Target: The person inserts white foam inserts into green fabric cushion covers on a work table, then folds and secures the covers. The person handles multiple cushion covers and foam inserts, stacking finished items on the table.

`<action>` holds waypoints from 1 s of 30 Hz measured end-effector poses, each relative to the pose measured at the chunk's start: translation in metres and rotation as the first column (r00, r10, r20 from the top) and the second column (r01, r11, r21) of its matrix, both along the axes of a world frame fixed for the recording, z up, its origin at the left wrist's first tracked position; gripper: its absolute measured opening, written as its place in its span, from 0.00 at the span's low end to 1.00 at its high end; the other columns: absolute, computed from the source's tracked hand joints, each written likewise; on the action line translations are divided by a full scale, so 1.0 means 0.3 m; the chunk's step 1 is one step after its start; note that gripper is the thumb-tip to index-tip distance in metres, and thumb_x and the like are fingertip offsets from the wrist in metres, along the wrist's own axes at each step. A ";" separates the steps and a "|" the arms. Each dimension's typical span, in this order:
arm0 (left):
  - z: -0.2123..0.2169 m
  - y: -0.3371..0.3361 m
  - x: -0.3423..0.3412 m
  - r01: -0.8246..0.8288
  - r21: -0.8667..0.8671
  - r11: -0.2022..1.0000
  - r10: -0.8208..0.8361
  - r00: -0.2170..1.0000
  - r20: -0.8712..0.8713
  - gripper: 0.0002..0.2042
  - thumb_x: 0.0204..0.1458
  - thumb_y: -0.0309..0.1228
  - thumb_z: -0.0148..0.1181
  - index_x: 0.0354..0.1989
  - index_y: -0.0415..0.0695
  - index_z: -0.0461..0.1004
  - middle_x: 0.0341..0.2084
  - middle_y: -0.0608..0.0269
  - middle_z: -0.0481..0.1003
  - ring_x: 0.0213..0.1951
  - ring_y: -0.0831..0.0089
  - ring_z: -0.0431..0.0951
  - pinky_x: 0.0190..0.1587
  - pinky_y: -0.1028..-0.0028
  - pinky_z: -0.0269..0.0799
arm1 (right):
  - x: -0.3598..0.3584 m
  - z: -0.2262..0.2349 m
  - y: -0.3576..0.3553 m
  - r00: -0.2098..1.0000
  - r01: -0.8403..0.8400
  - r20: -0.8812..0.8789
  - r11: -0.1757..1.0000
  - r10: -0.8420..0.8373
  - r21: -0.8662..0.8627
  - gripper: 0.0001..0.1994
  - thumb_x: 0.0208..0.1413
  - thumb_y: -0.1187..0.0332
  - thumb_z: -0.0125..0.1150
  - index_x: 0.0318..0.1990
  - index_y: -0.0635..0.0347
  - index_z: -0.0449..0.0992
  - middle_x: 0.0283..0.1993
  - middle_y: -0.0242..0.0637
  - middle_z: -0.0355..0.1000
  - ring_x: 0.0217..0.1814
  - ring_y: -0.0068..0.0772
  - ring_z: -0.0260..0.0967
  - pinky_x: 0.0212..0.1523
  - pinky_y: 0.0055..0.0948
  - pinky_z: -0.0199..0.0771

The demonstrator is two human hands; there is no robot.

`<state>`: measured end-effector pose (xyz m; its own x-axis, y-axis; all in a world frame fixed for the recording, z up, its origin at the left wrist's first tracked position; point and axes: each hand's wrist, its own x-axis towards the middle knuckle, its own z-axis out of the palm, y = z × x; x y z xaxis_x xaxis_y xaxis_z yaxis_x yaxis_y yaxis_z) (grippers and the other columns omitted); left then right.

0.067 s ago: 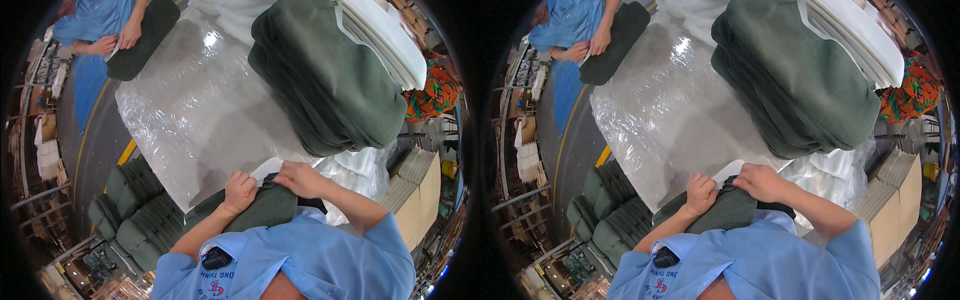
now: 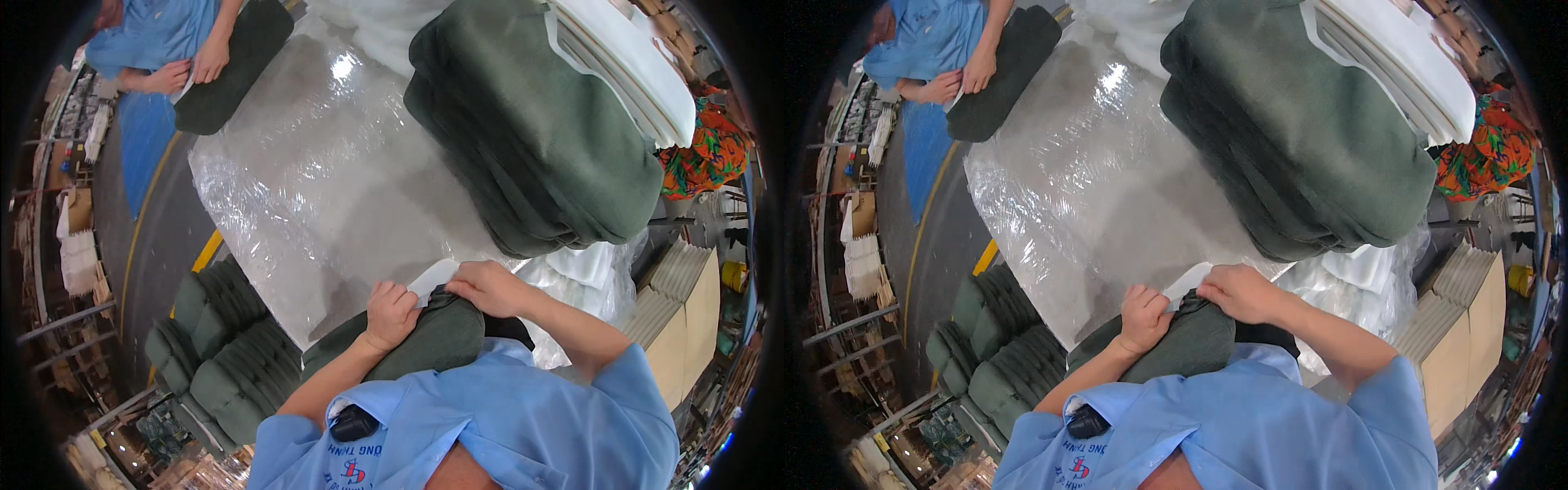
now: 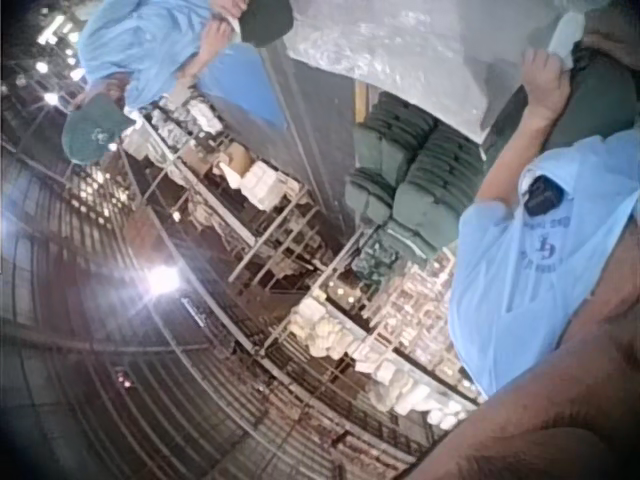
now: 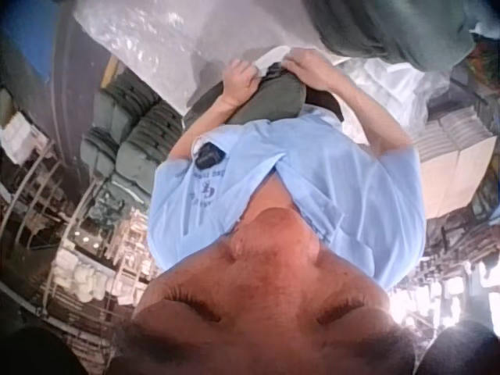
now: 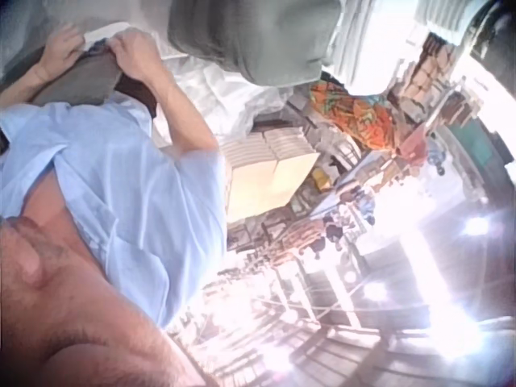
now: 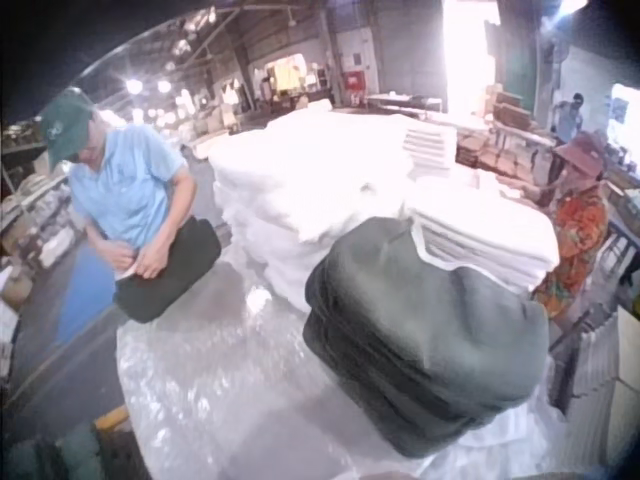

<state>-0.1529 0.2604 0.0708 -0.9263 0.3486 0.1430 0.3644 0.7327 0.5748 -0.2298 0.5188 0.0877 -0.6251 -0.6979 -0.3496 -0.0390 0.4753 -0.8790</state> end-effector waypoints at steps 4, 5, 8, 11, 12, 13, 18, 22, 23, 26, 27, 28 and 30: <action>-0.014 0.003 -0.036 0.022 -0.013 1.000 -0.023 0.996 -0.087 0.10 0.38 0.28 0.69 0.24 0.46 0.70 0.24 0.60 0.69 0.32 0.55 0.71 0.36 0.55 0.64 | -0.153 -0.083 -0.080 0.954 -0.245 0.170 0.969 0.245 -0.021 0.15 0.69 0.68 0.55 0.59 0.55 0.80 0.53 0.49 0.82 0.57 0.45 0.79 0.58 0.41 0.75; -0.020 -0.002 -0.029 0.023 -0.018 1.000 -0.024 0.996 -0.080 0.10 0.38 0.28 0.69 0.24 0.46 0.70 0.24 0.61 0.69 0.32 0.55 0.71 0.35 0.56 0.64 | -0.191 -0.092 -0.103 0.897 -0.383 0.214 0.921 0.388 -0.063 0.15 0.69 0.69 0.54 0.59 0.55 0.80 0.55 0.49 0.82 0.61 0.44 0.77 0.62 0.40 0.73; -0.031 -0.006 -0.019 0.037 -0.035 0.999 -0.040 0.996 -0.081 0.11 0.38 0.29 0.69 0.23 0.47 0.70 0.24 0.62 0.69 0.32 0.56 0.71 0.35 0.56 0.64 | -0.263 -0.055 -0.172 0.753 -0.604 0.376 0.795 0.541 0.065 0.17 0.65 0.65 0.59 0.59 0.51 0.81 0.33 0.37 0.78 0.25 0.33 0.72 0.25 0.37 0.71; -0.019 -0.016 -0.008 0.071 -0.040 0.997 -0.075 0.992 -0.100 0.11 0.38 0.29 0.70 0.23 0.47 0.70 0.23 0.63 0.68 0.32 0.57 0.71 0.36 0.58 0.64 | -0.234 -0.059 -0.178 0.748 -0.602 0.396 0.796 0.532 0.067 0.15 0.64 0.64 0.61 0.56 0.52 0.82 0.31 0.37 0.76 0.23 0.33 0.70 0.23 0.39 0.69; -0.018 -0.016 -0.002 0.077 -0.035 0.996 -0.080 0.990 -0.112 0.11 0.37 0.30 0.70 0.23 0.48 0.70 0.23 0.63 0.68 0.32 0.57 0.71 0.36 0.58 0.64 | -0.223 -0.061 -0.178 0.748 -0.601 0.400 0.796 0.530 0.071 0.15 0.63 0.63 0.61 0.55 0.52 0.82 0.31 0.38 0.77 0.25 0.34 0.71 0.26 0.40 0.71; -0.017 -0.020 0.001 0.090 -0.032 0.995 -0.094 0.986 -0.138 0.11 0.37 0.30 0.70 0.23 0.48 0.70 0.23 0.63 0.68 0.32 0.57 0.71 0.36 0.58 0.64 | -0.197 -0.089 -0.170 0.800 -0.562 0.285 0.826 0.529 0.045 0.14 0.62 0.64 0.62 0.54 0.52 0.82 0.31 0.37 0.78 0.26 0.35 0.73 0.27 0.40 0.72; -0.003 -0.048 0.046 0.174 0.001 0.985 -0.169 0.957 -0.235 0.11 0.36 0.30 0.70 0.23 0.49 0.71 0.24 0.63 0.68 0.32 0.57 0.71 0.38 0.59 0.64 | -0.018 -0.004 -0.133 0.890 -0.412 -0.159 0.903 0.427 0.119 0.12 0.61 0.66 0.62 0.51 0.52 0.81 0.38 0.43 0.81 0.41 0.51 0.79 0.40 0.50 0.75; 0.020 -0.067 0.072 0.205 0.025 0.978 -0.190 0.941 -0.281 0.10 0.36 0.28 0.69 0.25 0.48 0.71 0.24 0.62 0.67 0.33 0.57 0.70 0.38 0.58 0.64 | 0.083 0.125 -0.145 0.892 -0.258 -0.290 0.917 0.347 0.304 0.09 0.62 0.65 0.62 0.48 0.53 0.80 0.43 0.44 0.82 0.48 0.54 0.79 0.43 0.53 0.76; 0.024 -0.066 0.070 0.202 0.051 0.978 -0.182 0.947 -0.266 0.10 0.38 0.28 0.69 0.24 0.48 0.70 0.24 0.62 0.68 0.32 0.56 0.71 0.37 0.58 0.64 | 0.102 0.120 -0.142 0.888 -0.210 -0.335 0.927 0.314 0.311 0.09 0.62 0.66 0.62 0.48 0.53 0.80 0.43 0.44 0.82 0.48 0.54 0.79 0.43 0.52 0.76; 0.021 -0.060 0.075 0.127 0.183 0.975 -0.117 0.991 -0.064 0.10 0.44 0.29 0.70 0.25 0.46 0.71 0.23 0.59 0.69 0.31 0.53 0.73 0.36 0.55 0.66 | 0.122 0.135 -0.145 0.893 -0.210 -0.298 0.898 0.338 0.387 0.11 0.60 0.68 0.62 0.49 0.53 0.80 0.43 0.43 0.82 0.48 0.53 0.80 0.44 0.52 0.77; 0.025 -0.056 0.083 0.052 0.248 0.967 -0.083 0.990 0.117 0.09 0.46 0.29 0.70 0.26 0.45 0.72 0.23 0.58 0.70 0.31 0.52 0.74 0.35 0.54 0.67 | 0.124 0.139 -0.150 0.903 -0.207 -0.276 0.895 0.330 0.395 0.11 0.58 0.69 0.62 0.49 0.52 0.80 0.43 0.43 0.82 0.48 0.53 0.80 0.43 0.52 0.77; 0.029 -0.053 0.081 -0.033 0.296 0.955 -0.059 0.953 0.297 0.09 0.48 0.29 0.70 0.27 0.45 0.74 0.23 0.56 0.71 0.31 0.50 0.74 0.34 0.53 0.67 | 0.122 0.143 -0.156 0.912 -0.203 -0.254 0.892 0.322 0.403 0.12 0.57 0.70 0.62 0.48 0.52 0.81 0.42 0.43 0.82 0.47 0.53 0.80 0.43 0.52 0.78; 0.038 -0.047 0.069 -0.096 0.300 0.949 -0.050 0.893 0.447 0.07 0.51 0.30 0.70 0.29 0.44 0.77 0.23 0.54 0.73 0.31 0.49 0.75 0.34 0.52 0.68 | 0.118 0.132 -0.161 0.931 -0.199 -0.201 0.886 0.304 0.418 0.13 0.54 0.72 0.63 0.48 0.52 0.81 0.41 0.43 0.82 0.48 0.53 0.81 0.43 0.52 0.78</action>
